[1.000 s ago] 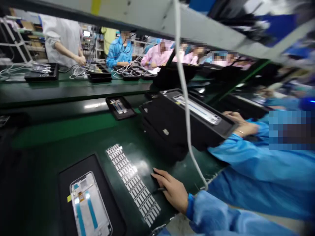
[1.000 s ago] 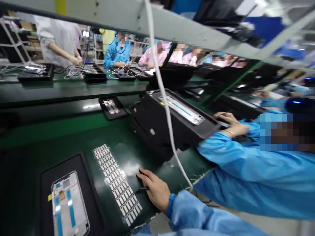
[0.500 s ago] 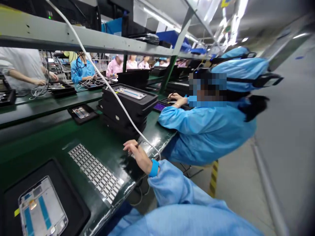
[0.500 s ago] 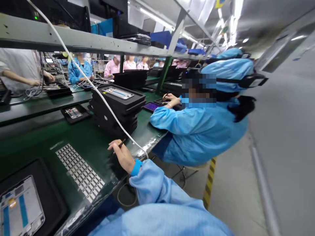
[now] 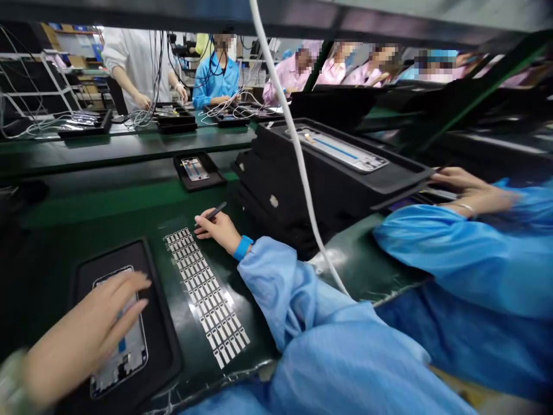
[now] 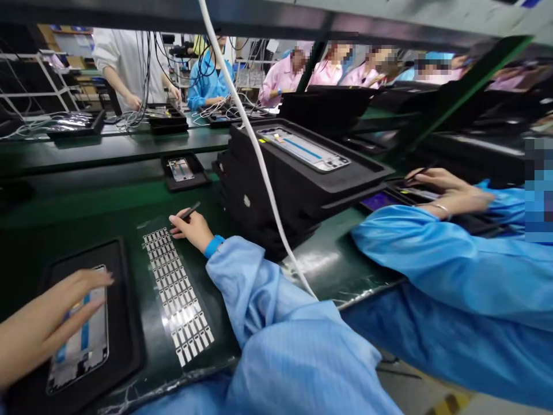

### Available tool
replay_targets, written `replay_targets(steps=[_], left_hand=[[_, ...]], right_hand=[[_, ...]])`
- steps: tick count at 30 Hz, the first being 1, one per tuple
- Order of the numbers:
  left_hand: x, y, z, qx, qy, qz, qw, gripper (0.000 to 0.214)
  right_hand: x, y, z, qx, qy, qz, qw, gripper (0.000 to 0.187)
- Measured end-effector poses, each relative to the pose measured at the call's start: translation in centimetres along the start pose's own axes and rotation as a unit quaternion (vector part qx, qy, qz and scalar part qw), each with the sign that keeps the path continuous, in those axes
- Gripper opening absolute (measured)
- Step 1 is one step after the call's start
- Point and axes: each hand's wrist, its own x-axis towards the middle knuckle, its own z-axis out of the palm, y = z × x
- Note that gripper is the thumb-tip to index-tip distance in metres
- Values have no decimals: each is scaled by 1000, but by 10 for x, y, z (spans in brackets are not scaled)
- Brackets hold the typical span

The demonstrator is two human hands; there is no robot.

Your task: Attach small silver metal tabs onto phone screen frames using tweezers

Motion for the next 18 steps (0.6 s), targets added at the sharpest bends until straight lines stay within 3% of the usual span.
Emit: replay_targets(steps=[3, 7, 11, 18], left_hand=[[66, -8, 25, 71, -103, 27, 992, 43], [122, -18, 54, 82, -138, 22, 987, 47], [129, -23, 66, 82, -166, 31, 982, 42], [123, -24, 69, 72, -158, 34, 984, 42]], right_hand=[[18, 9, 3, -28, 21, 1, 999, 26], [27, 17, 3, -66, 25, 3, 998, 24], [29, 20, 2, -82, 12, 5, 997, 22], [32, 22, 3, -53, 24, 31, 998, 19]])
